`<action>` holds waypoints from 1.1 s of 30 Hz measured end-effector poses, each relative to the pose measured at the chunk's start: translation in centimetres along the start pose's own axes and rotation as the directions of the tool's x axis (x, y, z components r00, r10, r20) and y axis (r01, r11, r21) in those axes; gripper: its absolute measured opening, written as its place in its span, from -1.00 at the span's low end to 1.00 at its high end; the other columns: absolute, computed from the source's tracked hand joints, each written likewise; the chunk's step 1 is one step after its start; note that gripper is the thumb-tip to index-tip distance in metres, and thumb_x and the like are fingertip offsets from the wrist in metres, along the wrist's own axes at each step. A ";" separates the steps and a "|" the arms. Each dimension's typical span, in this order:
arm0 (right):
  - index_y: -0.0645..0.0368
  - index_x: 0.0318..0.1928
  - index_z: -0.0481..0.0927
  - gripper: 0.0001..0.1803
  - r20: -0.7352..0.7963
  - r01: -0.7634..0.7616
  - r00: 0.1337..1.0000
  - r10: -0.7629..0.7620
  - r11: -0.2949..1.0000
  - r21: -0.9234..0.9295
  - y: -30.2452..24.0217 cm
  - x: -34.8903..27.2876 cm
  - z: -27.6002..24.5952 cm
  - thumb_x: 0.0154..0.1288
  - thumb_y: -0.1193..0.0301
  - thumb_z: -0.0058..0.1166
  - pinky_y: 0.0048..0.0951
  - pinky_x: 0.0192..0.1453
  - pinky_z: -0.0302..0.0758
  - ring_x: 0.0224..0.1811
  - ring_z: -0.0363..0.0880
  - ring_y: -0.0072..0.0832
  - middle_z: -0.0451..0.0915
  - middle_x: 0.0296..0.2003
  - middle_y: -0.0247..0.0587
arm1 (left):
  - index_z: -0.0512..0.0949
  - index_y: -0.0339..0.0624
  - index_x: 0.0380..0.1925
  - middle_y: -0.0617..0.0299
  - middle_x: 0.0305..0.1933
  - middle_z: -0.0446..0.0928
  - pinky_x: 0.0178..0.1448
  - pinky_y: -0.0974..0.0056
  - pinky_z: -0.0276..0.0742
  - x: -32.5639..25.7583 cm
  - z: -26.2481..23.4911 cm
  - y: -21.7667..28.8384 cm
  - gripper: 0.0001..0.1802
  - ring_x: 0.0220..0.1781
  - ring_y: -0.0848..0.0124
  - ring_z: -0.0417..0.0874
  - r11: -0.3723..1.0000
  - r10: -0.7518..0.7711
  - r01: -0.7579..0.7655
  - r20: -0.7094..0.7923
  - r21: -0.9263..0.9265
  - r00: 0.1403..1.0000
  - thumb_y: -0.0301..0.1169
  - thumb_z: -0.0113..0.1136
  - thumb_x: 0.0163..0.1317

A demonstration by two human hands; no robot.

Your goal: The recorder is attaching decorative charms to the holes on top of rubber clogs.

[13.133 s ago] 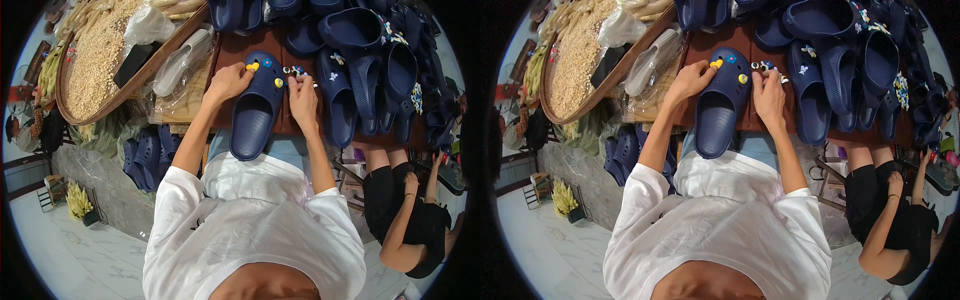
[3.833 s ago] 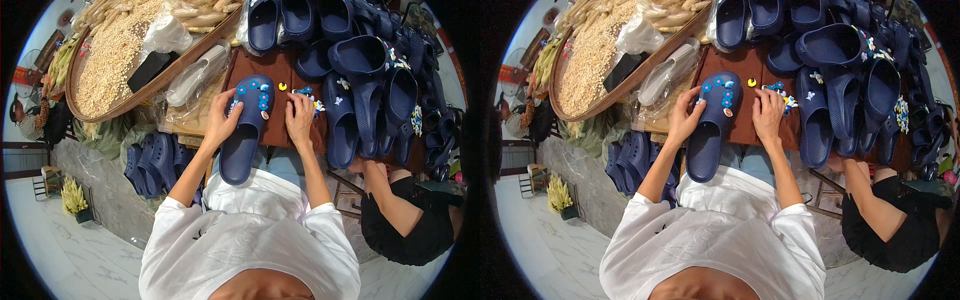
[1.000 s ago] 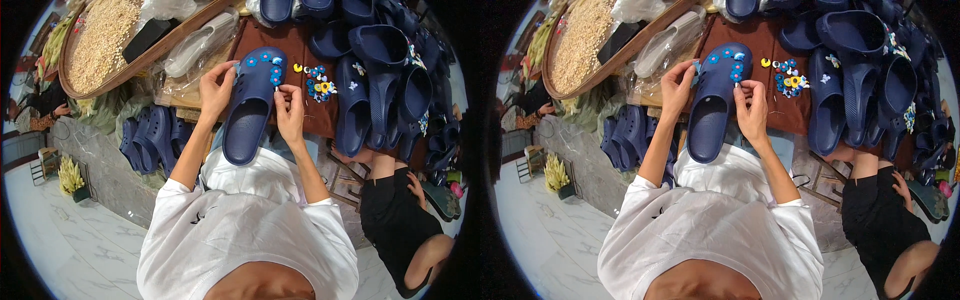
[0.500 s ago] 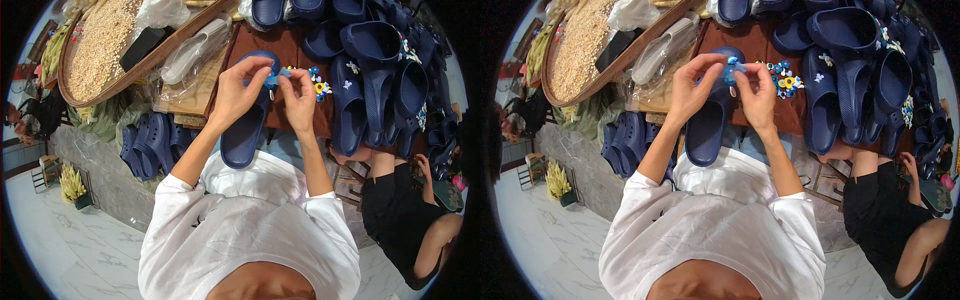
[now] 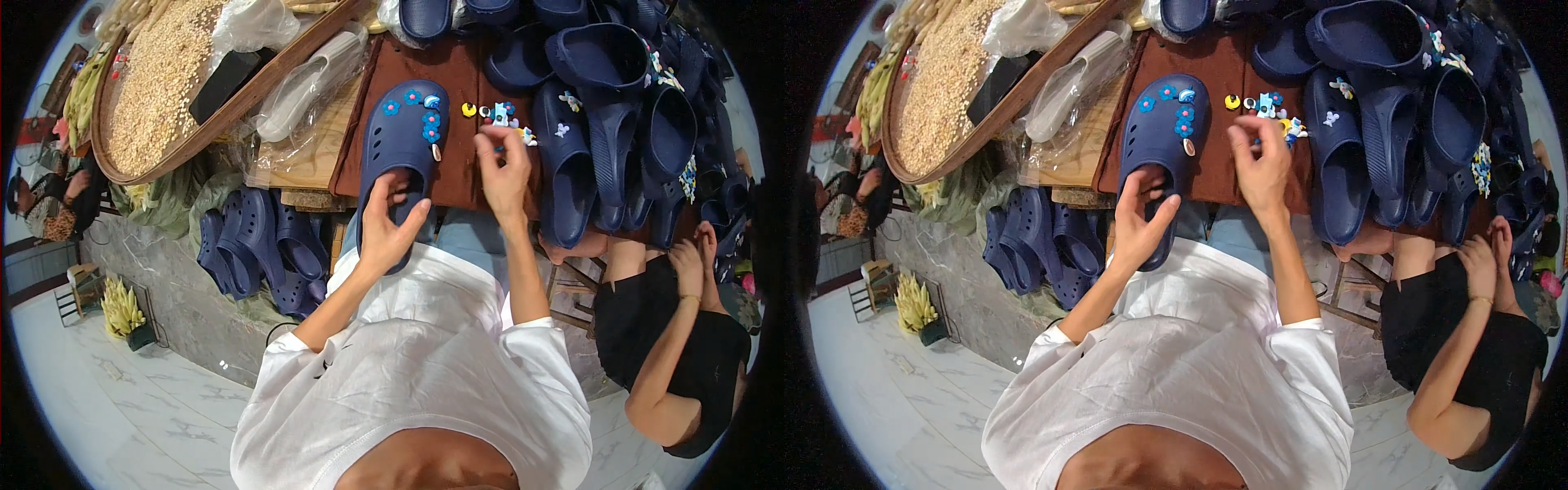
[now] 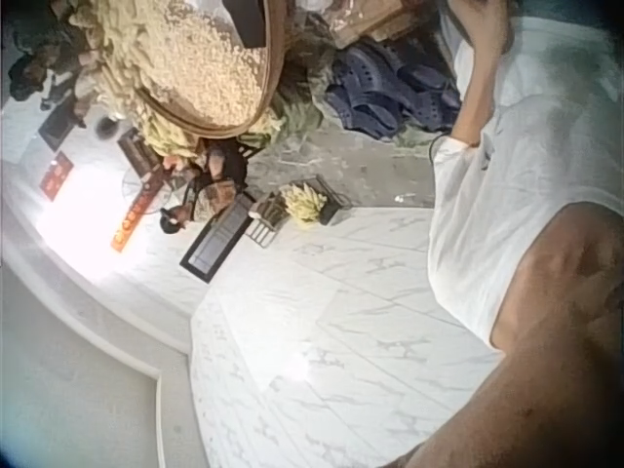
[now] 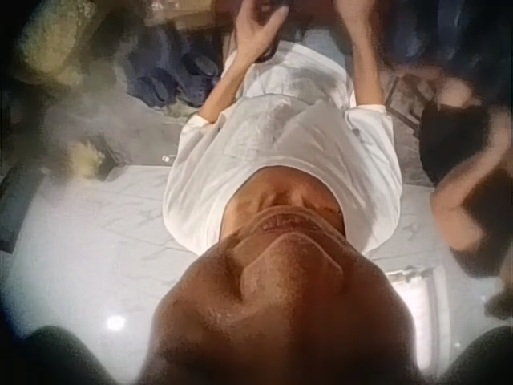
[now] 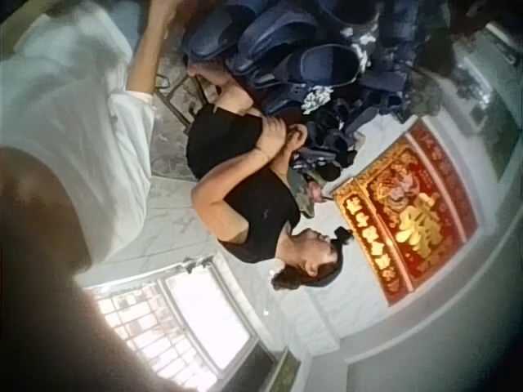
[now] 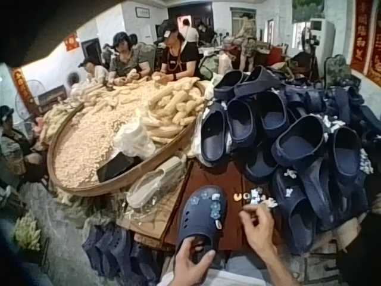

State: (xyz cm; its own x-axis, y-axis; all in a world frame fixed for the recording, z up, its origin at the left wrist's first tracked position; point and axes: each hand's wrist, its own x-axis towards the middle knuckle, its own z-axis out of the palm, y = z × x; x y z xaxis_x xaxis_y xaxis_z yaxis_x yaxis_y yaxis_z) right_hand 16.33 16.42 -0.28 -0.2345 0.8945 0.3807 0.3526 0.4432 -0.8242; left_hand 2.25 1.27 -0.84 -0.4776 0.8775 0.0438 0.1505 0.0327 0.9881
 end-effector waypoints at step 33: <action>0.11 -0.52 0.40 -0.65 0.407 -0.457 0.866 0.289 0.786 0.416 -0.8 -1.1 4.2 0.34 0.30 0.24 -0.61 -0.48 0.12 -0.51 0.18 -0.79 0.31 -0.58 -0.60 | 0.48 -0.38 -0.24 0.07 -0.40 0.53 -0.23 0.34 0.41 1.7 3.1 -3.2 -0.84 -0.41 0.31 0.43 0.997 -0.046 0.046 0.003 -0.058 0.999 -0.48 0.17 0.27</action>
